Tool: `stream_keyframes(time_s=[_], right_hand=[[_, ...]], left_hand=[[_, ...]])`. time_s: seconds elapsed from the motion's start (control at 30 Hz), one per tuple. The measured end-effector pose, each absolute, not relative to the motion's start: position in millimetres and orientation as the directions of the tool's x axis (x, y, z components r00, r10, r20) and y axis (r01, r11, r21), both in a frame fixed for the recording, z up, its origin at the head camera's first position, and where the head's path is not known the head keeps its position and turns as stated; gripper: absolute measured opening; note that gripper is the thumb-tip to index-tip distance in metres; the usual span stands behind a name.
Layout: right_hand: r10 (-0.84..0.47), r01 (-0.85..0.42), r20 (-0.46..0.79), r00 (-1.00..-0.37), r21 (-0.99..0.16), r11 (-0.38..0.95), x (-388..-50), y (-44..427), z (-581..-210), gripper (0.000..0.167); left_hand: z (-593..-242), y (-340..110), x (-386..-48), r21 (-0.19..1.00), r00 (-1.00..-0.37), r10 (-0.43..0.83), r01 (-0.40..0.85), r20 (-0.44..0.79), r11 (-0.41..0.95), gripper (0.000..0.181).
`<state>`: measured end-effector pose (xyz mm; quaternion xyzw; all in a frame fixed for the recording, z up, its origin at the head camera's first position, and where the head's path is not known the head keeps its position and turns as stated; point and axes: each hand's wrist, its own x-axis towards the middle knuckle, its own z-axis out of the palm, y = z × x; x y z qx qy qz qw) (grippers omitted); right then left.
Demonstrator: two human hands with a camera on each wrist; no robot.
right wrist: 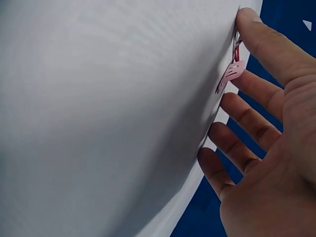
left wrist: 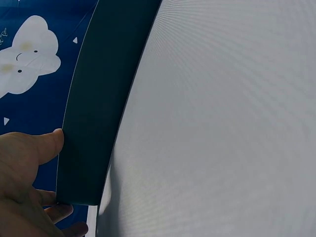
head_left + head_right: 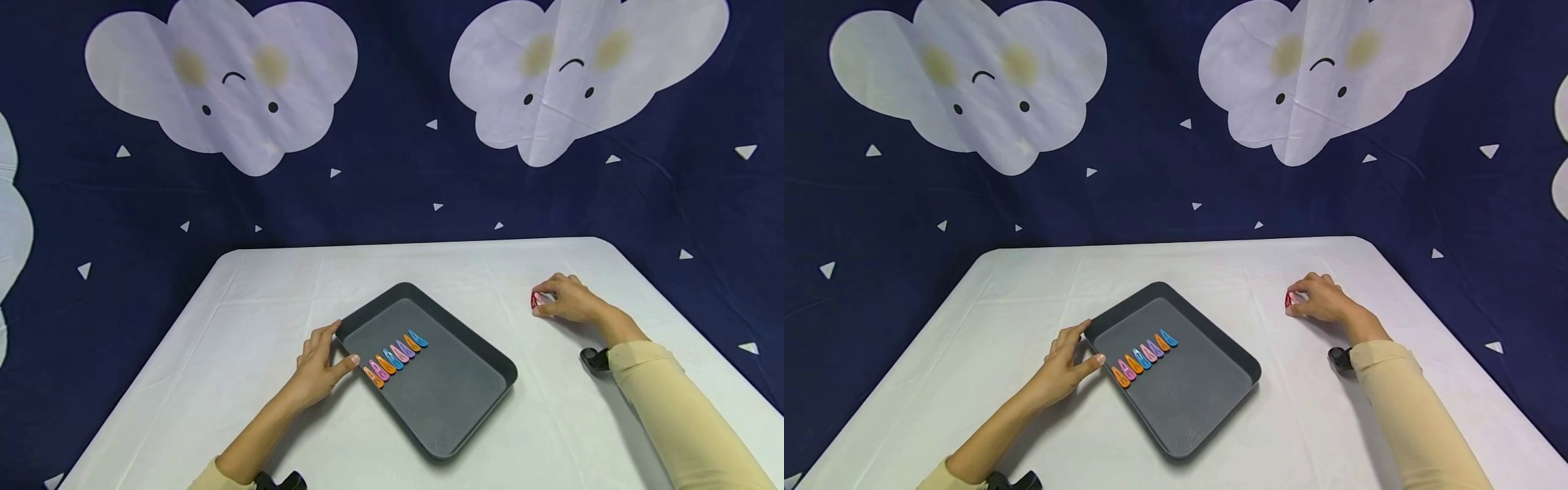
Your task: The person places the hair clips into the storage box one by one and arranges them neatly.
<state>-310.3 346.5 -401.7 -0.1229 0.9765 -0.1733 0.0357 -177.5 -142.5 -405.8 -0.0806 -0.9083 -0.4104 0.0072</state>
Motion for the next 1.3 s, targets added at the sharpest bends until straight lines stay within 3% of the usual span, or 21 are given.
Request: stream_keyframes(time_s=[0.3,0.53,0.93,1.3], right_hand=[[-0.271,-0.254,0.0,-0.963,-0.351,0.901,-313,346,-404,0.056],[-0.301,-0.28,-0.005,-0.954,-0.353,0.893,-313,345,-402,0.062],[-0.352,-0.316,0.014,-0.936,-0.474,0.822,-308,355,-398,0.045],[-0.348,-0.336,0.046,-0.936,-0.398,0.853,-313,352,-402,0.044]], left_hand=[[-406,-143,-178,0.742,-0.987,0.138,0.153,0.082,0.653,0.076],[-406,-142,-178,0.738,-0.987,0.137,0.153,0.083,0.657,0.076],[-404,-142,-177,0.744,-0.987,0.145,0.144,0.064,0.652,0.077],[-405,-141,-177,0.74,-0.988,0.139,0.147,0.073,0.656,0.076]])
